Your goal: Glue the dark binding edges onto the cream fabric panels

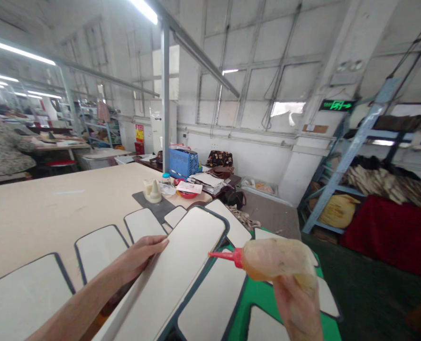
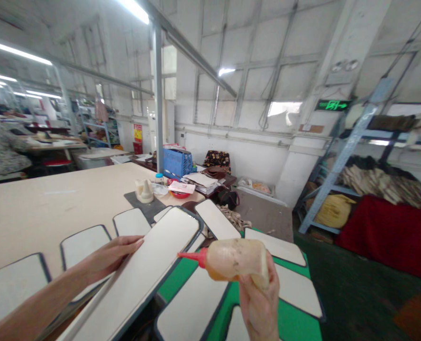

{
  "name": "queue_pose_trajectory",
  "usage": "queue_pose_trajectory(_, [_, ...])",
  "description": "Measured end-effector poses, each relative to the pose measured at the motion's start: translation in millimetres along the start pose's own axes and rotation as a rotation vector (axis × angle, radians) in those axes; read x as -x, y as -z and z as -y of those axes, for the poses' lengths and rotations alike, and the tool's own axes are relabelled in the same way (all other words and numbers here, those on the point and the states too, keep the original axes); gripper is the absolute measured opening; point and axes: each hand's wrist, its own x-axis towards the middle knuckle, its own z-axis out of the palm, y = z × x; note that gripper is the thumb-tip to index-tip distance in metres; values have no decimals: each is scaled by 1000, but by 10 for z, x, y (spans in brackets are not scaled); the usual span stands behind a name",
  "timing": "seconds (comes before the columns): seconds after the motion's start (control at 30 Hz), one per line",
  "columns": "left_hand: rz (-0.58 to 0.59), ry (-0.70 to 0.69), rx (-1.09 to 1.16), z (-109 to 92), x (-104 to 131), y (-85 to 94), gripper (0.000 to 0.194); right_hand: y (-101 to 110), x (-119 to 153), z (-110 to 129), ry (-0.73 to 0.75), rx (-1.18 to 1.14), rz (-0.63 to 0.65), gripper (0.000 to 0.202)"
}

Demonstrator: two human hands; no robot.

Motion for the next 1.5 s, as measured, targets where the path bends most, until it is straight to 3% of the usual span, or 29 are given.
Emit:
queue_pose_trajectory(0.27, [-51, 11, 47, 25, -44, 21, 38, -14, 34, -66, -54, 34, 40, 52])
queue_pose_trajectory(0.63, [-183, 46, 80, -66, -33, -63, 49, -86, 130, -82, -154, -18, -41, 58])
queue_pose_trajectory(1.23, [-216, 54, 83, -139, -99, -65, 55, -107, 177, -42, -172, 1, -15, 55])
queue_pose_trajectory(1.5, [-217, 42, 82, -119, -161, -26, 44, -130, 230, -44, -159, 12, 27, 51])
